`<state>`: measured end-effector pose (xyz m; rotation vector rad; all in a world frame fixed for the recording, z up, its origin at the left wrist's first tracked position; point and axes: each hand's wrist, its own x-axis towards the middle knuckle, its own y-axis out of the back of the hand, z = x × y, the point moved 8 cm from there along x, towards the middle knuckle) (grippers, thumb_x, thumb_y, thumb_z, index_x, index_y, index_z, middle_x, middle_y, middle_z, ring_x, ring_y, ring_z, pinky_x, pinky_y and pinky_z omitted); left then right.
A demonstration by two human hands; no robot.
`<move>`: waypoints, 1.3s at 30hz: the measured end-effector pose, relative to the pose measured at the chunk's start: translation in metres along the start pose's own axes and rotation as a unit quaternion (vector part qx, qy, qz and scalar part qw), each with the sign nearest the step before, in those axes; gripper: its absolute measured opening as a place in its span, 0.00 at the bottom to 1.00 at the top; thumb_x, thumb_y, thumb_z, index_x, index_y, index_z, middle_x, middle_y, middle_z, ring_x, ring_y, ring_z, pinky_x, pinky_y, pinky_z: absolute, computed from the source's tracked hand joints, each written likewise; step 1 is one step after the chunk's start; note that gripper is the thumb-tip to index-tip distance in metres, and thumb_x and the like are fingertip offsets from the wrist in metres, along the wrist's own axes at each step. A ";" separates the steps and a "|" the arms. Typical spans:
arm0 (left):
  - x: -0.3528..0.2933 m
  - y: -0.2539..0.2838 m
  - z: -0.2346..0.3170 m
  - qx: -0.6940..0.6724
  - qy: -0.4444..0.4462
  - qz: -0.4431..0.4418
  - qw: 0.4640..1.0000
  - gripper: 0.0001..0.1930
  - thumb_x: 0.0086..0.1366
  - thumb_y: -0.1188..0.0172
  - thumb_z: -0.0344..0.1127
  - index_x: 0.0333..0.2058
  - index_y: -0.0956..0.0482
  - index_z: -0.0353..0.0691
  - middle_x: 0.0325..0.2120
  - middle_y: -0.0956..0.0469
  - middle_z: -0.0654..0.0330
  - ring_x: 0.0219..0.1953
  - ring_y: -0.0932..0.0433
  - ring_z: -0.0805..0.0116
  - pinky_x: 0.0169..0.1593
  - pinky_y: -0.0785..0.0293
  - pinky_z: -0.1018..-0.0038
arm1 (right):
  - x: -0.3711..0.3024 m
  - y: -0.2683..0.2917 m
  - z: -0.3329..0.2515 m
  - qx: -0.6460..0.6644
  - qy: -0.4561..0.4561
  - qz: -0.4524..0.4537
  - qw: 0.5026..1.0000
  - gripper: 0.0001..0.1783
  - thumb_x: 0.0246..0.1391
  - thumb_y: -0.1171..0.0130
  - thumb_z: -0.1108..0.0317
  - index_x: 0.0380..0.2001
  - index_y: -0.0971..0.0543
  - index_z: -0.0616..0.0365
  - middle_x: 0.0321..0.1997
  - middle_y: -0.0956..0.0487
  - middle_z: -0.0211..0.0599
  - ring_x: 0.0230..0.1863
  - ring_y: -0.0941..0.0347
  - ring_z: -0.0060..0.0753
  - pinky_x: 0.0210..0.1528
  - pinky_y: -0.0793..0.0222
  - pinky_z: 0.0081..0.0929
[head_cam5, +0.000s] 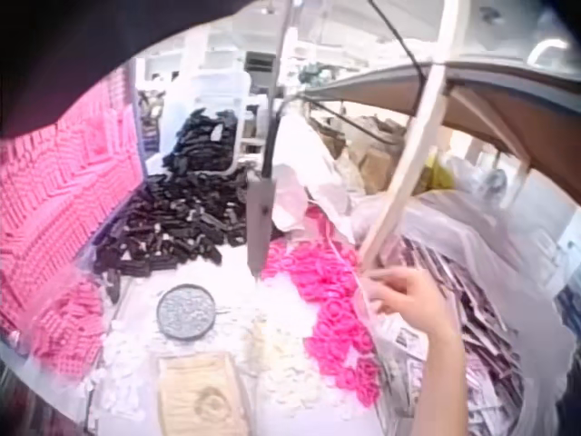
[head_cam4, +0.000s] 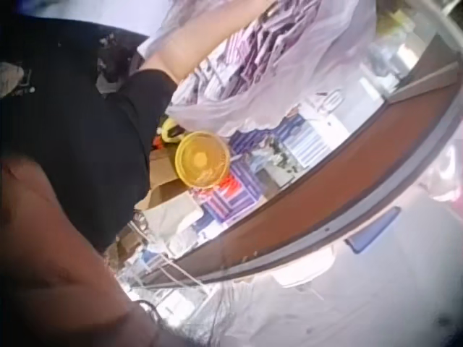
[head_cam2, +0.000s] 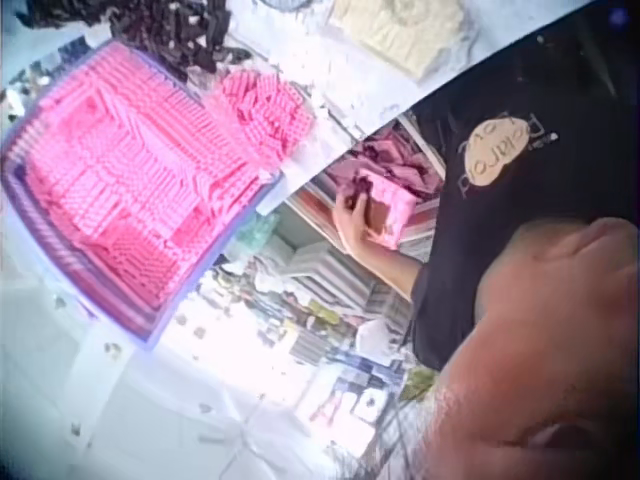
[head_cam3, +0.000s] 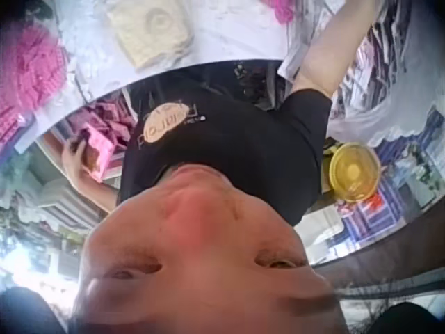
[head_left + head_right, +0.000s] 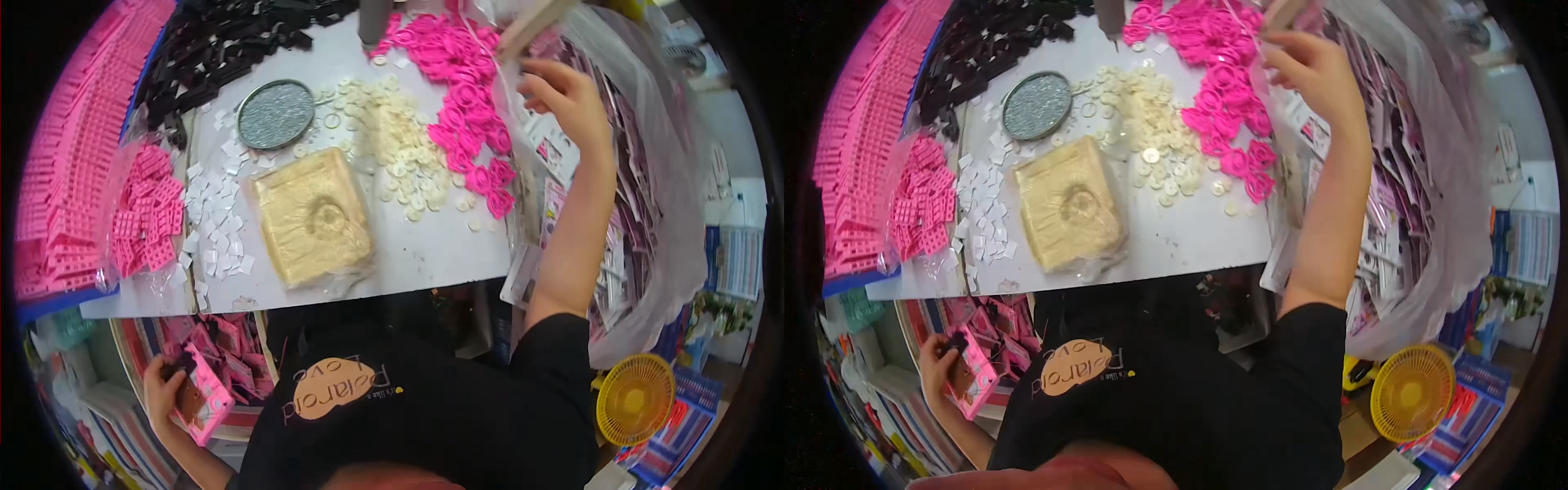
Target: Assembling a pink toy piggy bank by installing electronic components, a speaker, and the front panel.
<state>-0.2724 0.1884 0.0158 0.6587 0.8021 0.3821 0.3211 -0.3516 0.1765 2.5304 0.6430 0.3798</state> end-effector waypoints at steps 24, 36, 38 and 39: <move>0.174 -0.131 -0.414 0.416 0.224 0.019 0.881 0.25 0.66 0.45 0.53 0.42 0.15 0.34 0.41 0.14 0.45 0.45 0.15 0.46 0.49 0.19 0.57 | -0.090 -0.041 -0.205 0.119 0.372 -0.050 0.919 0.15 0.61 0.40 0.64 0.43 0.19 0.65 0.43 0.16 0.49 0.42 0.19 0.41 0.42 0.24 0.32; 0.036 -0.148 0.054 0.000 -0.068 -0.149 0.987 0.19 0.60 0.31 0.36 0.47 0.21 0.33 0.36 0.17 0.53 0.40 0.18 0.58 0.45 0.23 0.65 | -0.042 -0.016 0.099 -0.343 -0.129 -0.052 0.929 0.17 0.53 0.33 0.64 0.44 0.17 0.60 0.36 0.15 0.47 0.36 0.17 0.39 0.38 0.23 0.37; 0.022 -0.150 0.118 0.005 -0.150 -0.142 0.978 0.19 0.58 0.30 0.32 0.47 0.21 0.33 0.37 0.18 0.54 0.42 0.18 0.58 0.45 0.24 0.66 | -0.039 -0.040 0.103 -0.481 0.002 -0.035 0.876 0.16 0.52 0.34 0.66 0.43 0.19 0.61 0.35 0.15 0.47 0.36 0.16 0.45 0.37 0.22 0.44; 0.020 -0.150 0.139 0.023 -0.179 -0.118 0.976 0.20 0.57 0.30 0.31 0.48 0.21 0.33 0.38 0.18 0.53 0.42 0.19 0.58 0.45 0.24 0.66 | -0.039 -0.047 0.112 -0.506 -0.023 -0.021 0.862 0.18 0.51 0.34 0.65 0.46 0.19 0.58 0.36 0.15 0.47 0.38 0.17 0.50 0.39 0.23 0.46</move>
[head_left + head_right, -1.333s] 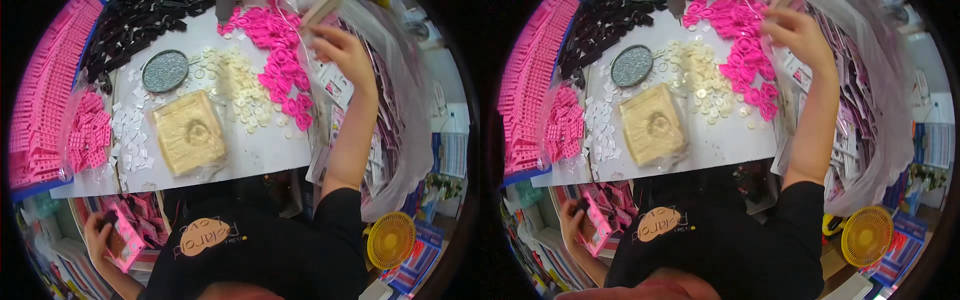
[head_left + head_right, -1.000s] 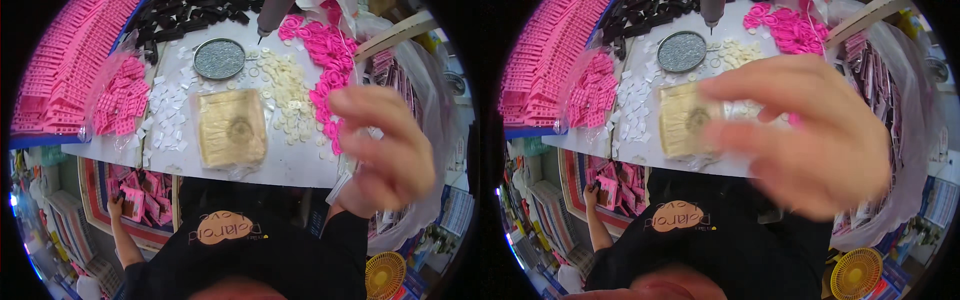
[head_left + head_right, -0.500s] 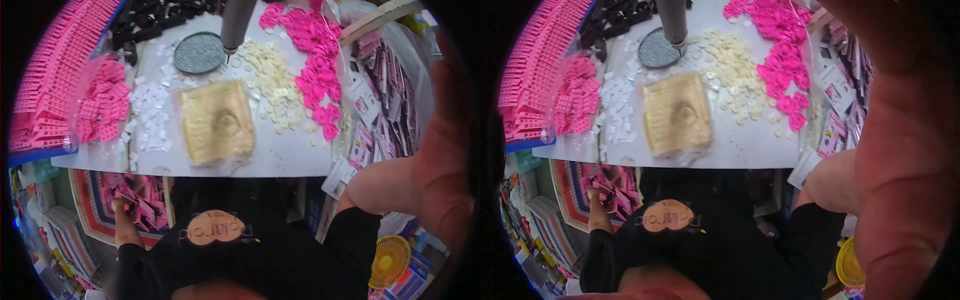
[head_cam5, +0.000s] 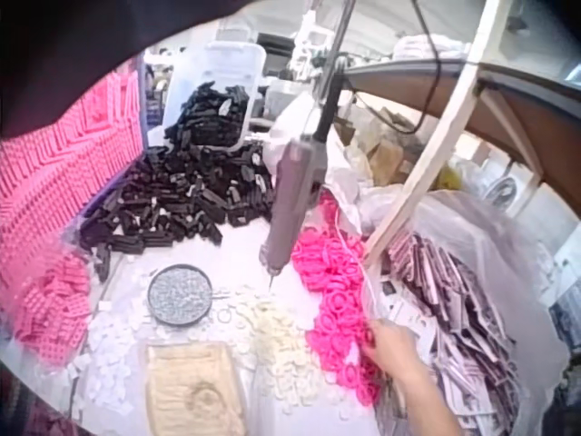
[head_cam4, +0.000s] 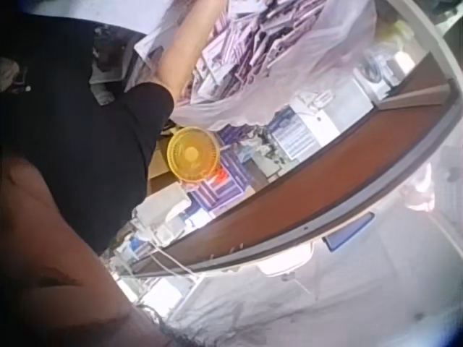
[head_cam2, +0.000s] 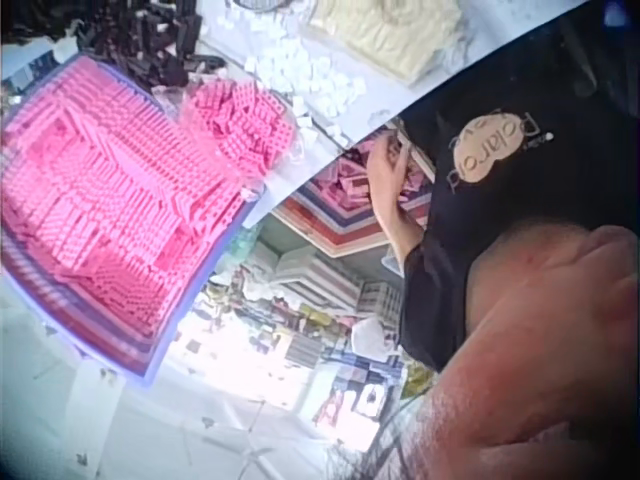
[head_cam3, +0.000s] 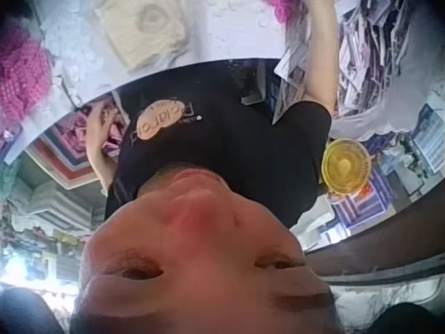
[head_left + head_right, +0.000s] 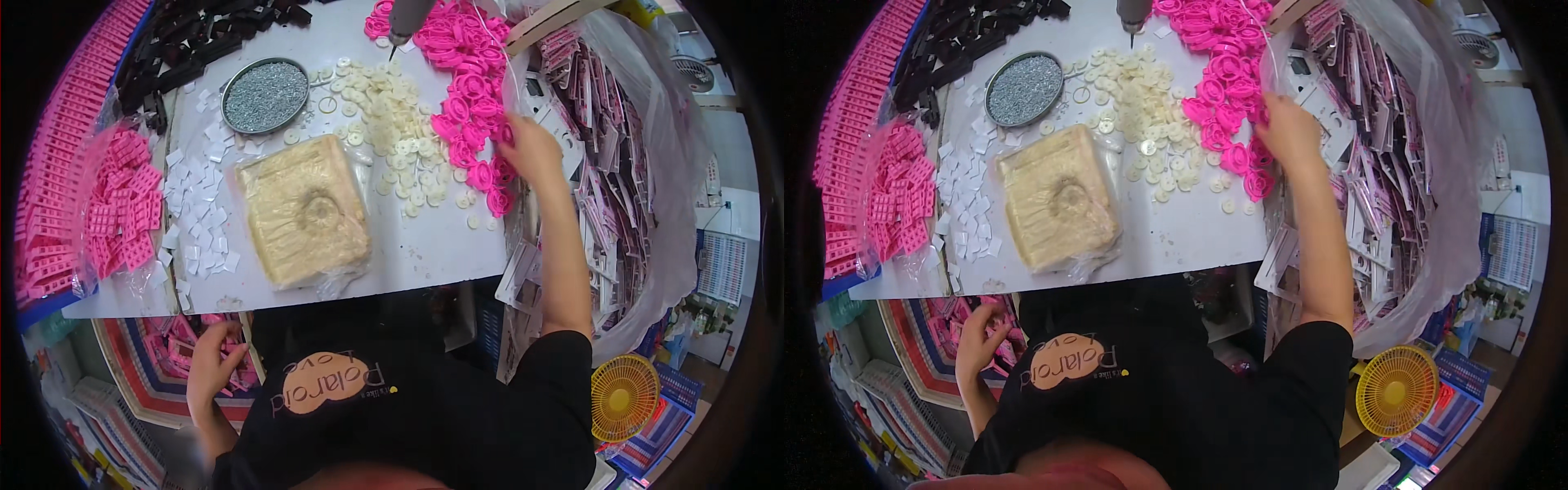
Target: Assembling a pink toy piggy bank by installing electronic components, a speaker, and the front panel.
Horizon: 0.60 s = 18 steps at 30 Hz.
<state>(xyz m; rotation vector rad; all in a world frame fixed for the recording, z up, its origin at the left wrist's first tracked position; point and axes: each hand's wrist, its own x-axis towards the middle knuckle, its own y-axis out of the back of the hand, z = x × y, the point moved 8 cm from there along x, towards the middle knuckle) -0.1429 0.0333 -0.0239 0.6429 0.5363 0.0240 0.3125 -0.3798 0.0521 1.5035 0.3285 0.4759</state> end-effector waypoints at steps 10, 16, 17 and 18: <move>0.030 0.024 0.126 -0.067 -0.110 0.034 0.991 0.11 0.57 0.34 0.26 0.39 0.19 0.33 0.26 0.20 0.60 0.28 0.22 0.72 0.35 0.29 0.76 | -0.015 0.027 -0.039 0.292 -0.059 -0.010 0.955 0.21 0.55 0.37 0.68 0.54 0.19 0.52 0.33 0.16 0.39 0.33 0.18 0.35 0.34 0.24 0.33; 0.091 -0.040 0.176 -0.412 -0.102 -0.137 0.895 0.14 0.74 0.41 0.33 0.54 0.26 0.33 0.35 0.20 0.61 0.29 0.25 0.81 0.32 0.28 0.82 | -0.070 0.051 -0.244 0.585 0.171 -0.223 0.760 0.23 0.53 0.33 0.78 0.54 0.19 0.61 0.47 0.17 0.38 0.41 0.19 0.26 0.37 0.19 0.21; 0.095 -0.046 0.169 -0.417 -0.098 -0.130 0.894 0.11 0.75 0.43 0.34 0.50 0.25 0.33 0.32 0.20 0.63 0.27 0.26 0.82 0.30 0.30 0.82 | -0.071 0.055 -0.253 0.568 0.182 -0.163 0.786 0.22 0.53 0.33 0.78 0.53 0.19 0.61 0.45 0.17 0.39 0.40 0.18 0.28 0.36 0.20 0.22; 0.097 -0.048 0.164 -0.422 -0.094 -0.122 0.893 0.10 0.76 0.44 0.35 0.46 0.23 0.33 0.29 0.20 0.64 0.25 0.27 0.83 0.28 0.31 0.83 | -0.069 0.058 -0.257 0.549 0.193 -0.102 0.807 0.21 0.53 0.33 0.78 0.51 0.18 0.61 0.44 0.17 0.40 0.39 0.18 0.30 0.36 0.20 0.23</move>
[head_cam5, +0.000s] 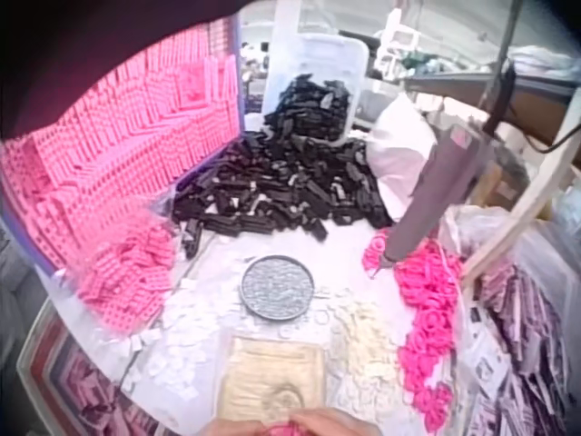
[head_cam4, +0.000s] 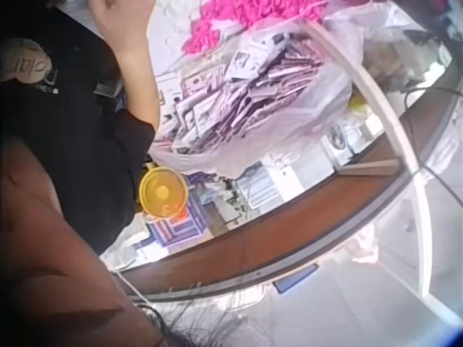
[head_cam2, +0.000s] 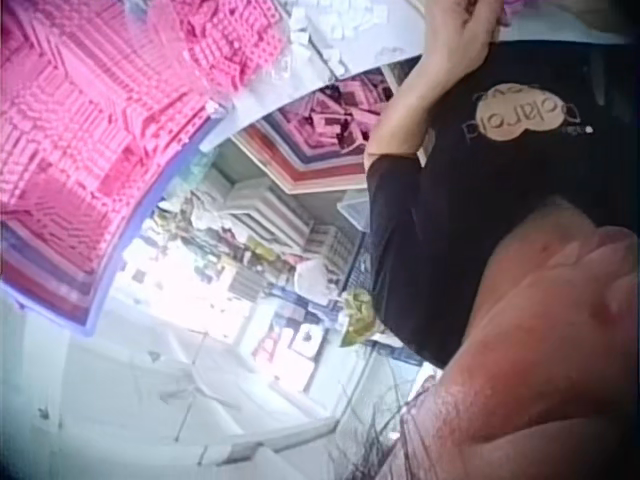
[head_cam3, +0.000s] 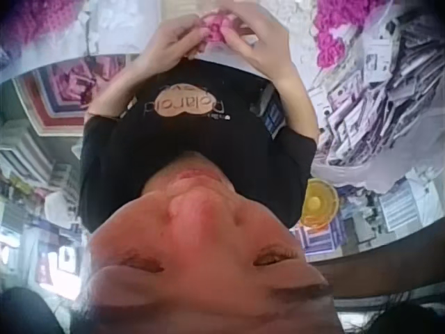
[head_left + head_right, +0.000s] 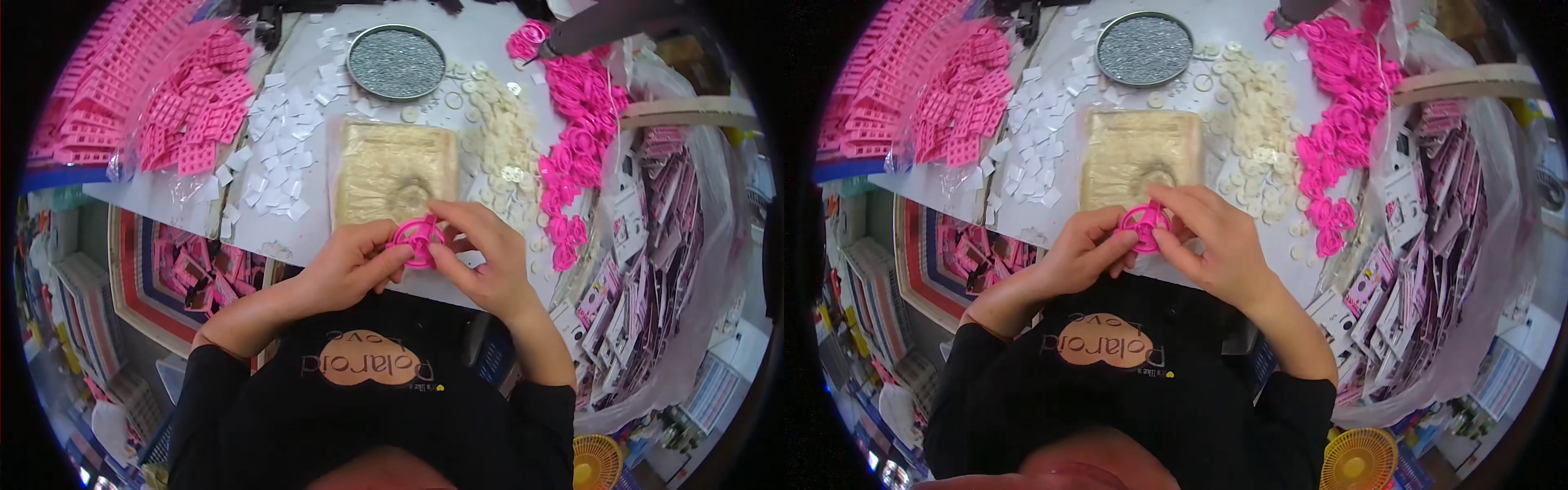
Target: Assembling a pink toy piggy bank by installing electronic components, a speaker, and the front panel.
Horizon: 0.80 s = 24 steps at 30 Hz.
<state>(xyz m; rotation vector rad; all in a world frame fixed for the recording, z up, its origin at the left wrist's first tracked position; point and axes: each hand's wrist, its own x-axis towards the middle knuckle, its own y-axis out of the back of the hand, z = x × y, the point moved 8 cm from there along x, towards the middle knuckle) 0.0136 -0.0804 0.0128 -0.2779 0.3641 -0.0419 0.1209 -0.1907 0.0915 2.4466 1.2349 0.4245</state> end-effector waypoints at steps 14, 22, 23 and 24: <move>0.008 0.004 0.034 0.578 -0.301 0.106 0.751 0.25 0.57 0.29 0.44 0.52 0.21 0.41 0.54 0.24 0.56 0.58 0.28 0.57 0.59 0.31 0.58 | 0.039 -0.029 0.044 -0.314 0.148 0.073 0.935 0.09 0.47 0.31 0.72 0.32 0.21 0.58 0.43 0.22 0.37 0.48 0.30 0.50 0.49 0.31 0.43; 0.006 0.017 0.026 0.568 -0.253 -0.004 0.783 0.28 0.60 0.32 0.45 0.58 0.23 0.43 0.57 0.26 0.56 0.63 0.32 0.59 0.65 0.37 0.58 | 0.046 -0.025 0.055 -0.276 0.069 -0.001 0.959 0.11 0.49 0.31 0.69 0.34 0.21 0.59 0.45 0.24 0.43 0.49 0.32 0.53 0.53 0.34 0.44; 0.008 0.032 0.035 0.486 -0.275 -0.028 0.829 0.27 0.60 0.32 0.43 0.57 0.23 0.42 0.56 0.25 0.55 0.61 0.29 0.58 0.63 0.34 0.60 | 0.043 -0.023 0.057 -0.255 0.058 -0.007 0.965 0.11 0.50 0.30 0.68 0.34 0.21 0.59 0.46 0.25 0.44 0.50 0.32 0.53 0.53 0.34 0.44; 0.009 0.050 0.046 0.400 -0.296 -0.053 0.866 0.25 0.60 0.31 0.41 0.56 0.22 0.42 0.55 0.24 0.54 0.59 0.26 0.57 0.61 0.31 0.62 | 0.042 -0.024 0.057 -0.251 0.064 -0.003 0.966 0.12 0.50 0.30 0.67 0.34 0.21 0.59 0.47 0.25 0.45 0.50 0.32 0.53 0.54 0.34 0.44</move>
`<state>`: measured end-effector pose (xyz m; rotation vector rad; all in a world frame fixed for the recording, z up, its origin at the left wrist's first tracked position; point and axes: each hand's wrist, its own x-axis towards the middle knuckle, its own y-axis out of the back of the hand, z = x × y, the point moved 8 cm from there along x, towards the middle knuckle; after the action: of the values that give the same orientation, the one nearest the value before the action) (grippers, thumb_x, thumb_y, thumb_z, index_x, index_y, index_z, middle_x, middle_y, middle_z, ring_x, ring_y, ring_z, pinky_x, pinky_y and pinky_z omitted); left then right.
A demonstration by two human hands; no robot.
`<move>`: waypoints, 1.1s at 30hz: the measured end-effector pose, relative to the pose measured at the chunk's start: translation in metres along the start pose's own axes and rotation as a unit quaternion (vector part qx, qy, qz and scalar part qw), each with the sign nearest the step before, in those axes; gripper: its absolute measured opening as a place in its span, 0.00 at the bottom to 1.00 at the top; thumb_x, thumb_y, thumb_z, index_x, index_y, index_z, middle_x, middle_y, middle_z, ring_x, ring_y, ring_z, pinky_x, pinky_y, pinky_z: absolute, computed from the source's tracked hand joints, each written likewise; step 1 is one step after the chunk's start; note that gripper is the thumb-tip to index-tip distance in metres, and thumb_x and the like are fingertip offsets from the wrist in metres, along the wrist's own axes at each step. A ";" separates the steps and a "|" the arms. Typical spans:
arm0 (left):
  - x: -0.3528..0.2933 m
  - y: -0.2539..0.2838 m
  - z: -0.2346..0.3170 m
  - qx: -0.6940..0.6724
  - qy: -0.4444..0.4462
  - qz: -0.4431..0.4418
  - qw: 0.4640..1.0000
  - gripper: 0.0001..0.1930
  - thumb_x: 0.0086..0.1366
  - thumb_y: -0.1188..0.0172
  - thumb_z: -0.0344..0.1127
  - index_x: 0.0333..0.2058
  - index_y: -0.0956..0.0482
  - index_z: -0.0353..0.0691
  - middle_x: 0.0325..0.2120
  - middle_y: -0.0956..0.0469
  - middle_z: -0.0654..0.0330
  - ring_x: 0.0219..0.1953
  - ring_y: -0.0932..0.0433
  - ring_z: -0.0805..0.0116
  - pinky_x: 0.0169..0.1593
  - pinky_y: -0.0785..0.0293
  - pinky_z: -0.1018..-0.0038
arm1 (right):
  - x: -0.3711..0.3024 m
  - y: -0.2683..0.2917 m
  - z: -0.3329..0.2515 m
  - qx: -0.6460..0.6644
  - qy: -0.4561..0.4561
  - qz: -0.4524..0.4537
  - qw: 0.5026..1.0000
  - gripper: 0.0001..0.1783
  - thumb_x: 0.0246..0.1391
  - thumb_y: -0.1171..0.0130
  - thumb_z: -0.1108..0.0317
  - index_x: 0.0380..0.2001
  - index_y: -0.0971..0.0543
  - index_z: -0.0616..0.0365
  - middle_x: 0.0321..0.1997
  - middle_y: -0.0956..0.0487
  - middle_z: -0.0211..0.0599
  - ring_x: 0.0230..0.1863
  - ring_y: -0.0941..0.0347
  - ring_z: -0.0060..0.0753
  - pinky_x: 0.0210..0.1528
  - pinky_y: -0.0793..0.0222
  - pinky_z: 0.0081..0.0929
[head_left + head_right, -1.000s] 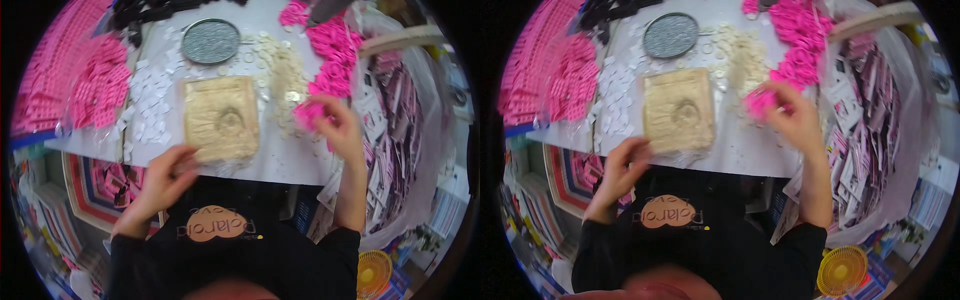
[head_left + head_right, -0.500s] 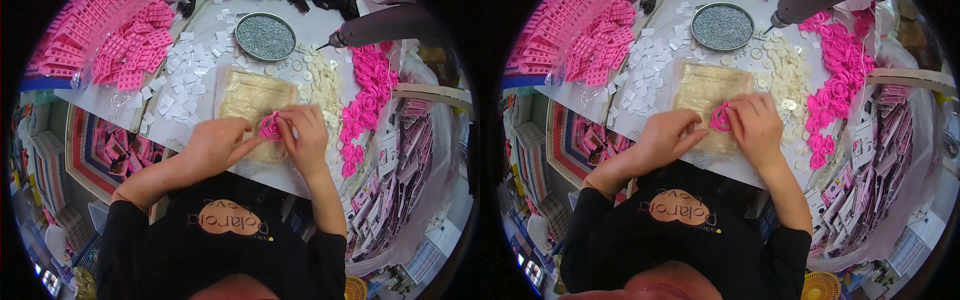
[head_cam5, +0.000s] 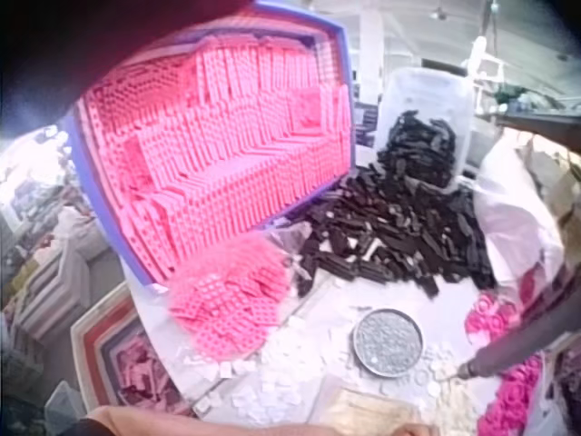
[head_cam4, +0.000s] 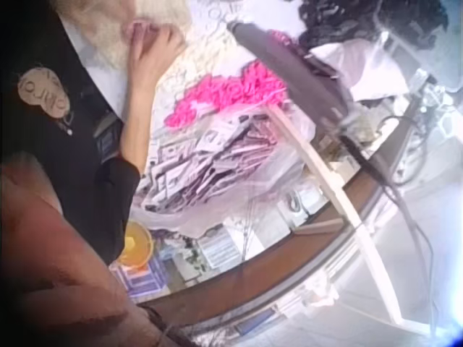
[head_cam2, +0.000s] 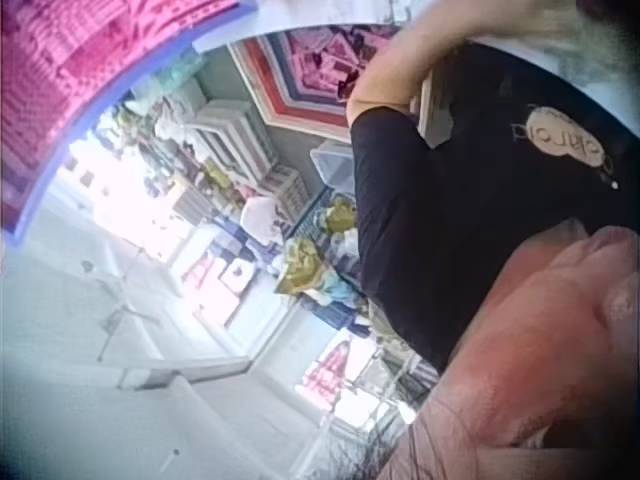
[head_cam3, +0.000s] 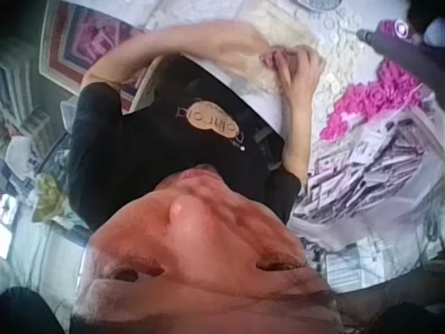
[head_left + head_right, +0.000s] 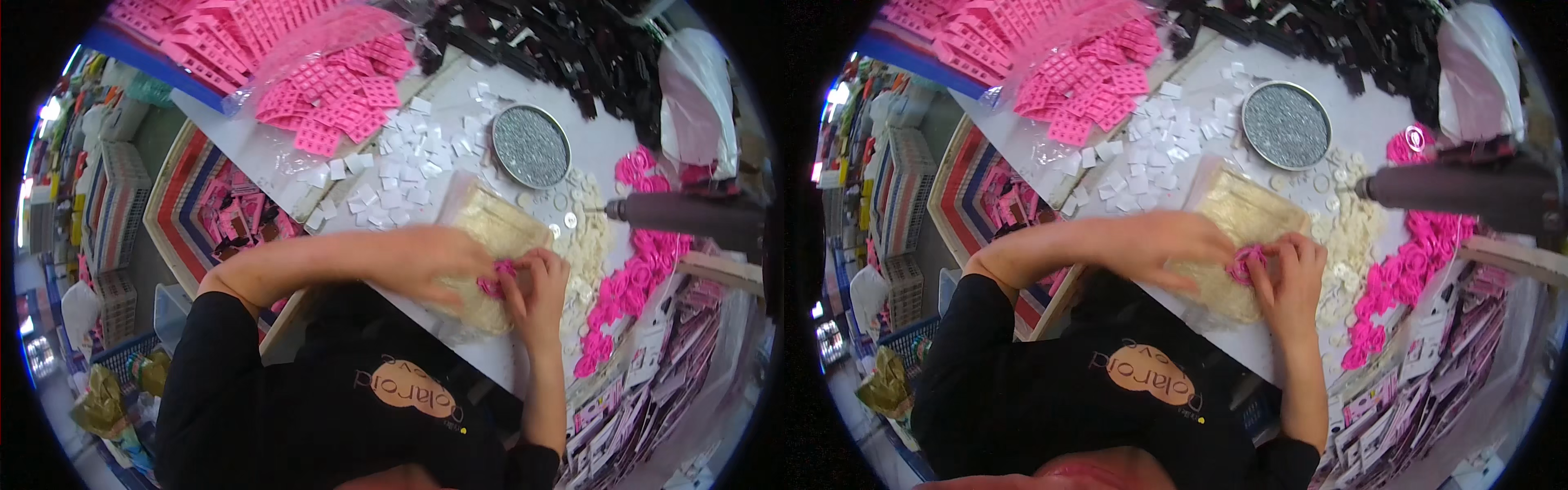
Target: Assembling a pink toy piggy bank by installing electronic components, a speaker, and the front panel.
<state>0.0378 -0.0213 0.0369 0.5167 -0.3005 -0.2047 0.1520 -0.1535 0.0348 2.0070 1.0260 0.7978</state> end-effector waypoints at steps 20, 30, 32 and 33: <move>-0.005 0.175 -0.066 0.505 0.276 0.152 0.803 0.25 0.61 0.34 0.39 0.55 0.23 0.37 0.51 0.23 0.45 0.55 0.25 0.45 0.58 0.27 0.56 | -0.008 0.000 0.006 0.035 0.001 0.031 0.999 0.10 0.52 0.33 0.69 0.35 0.20 0.61 0.46 0.24 0.45 0.49 0.31 0.52 0.53 0.33 0.42; 0.009 0.174 -0.007 0.401 0.172 0.114 0.893 0.21 0.63 0.33 0.39 0.53 0.20 0.38 0.48 0.18 0.48 0.50 0.20 0.47 0.53 0.25 0.56 | -0.012 0.000 0.011 0.072 0.022 0.040 0.996 0.11 0.49 0.41 0.77 0.38 0.20 0.59 0.48 0.24 0.45 0.49 0.30 0.54 0.54 0.33 0.43; -0.002 0.173 0.021 0.261 0.182 0.029 0.947 0.21 0.64 0.33 0.39 0.53 0.19 0.38 0.48 0.18 0.48 0.49 0.19 0.48 0.52 0.24 0.57 | -0.016 -0.009 0.015 0.048 0.023 0.046 0.997 0.12 0.48 0.41 0.77 0.39 0.20 0.59 0.49 0.24 0.47 0.50 0.30 0.54 0.54 0.33 0.45; -0.008 0.181 0.038 0.201 0.190 -0.008 0.961 0.20 0.64 0.33 0.39 0.53 0.19 0.38 0.48 0.18 0.48 0.49 0.18 0.48 0.52 0.24 0.57 | -0.017 -0.010 0.016 0.054 0.020 0.049 0.997 0.12 0.48 0.40 0.76 0.39 0.20 0.59 0.49 0.24 0.47 0.51 0.30 0.55 0.54 0.33 0.46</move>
<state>0.0388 0.1177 0.1592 0.9454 0.0433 -0.0554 0.1519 -0.1692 0.0151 2.1554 1.0187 0.8536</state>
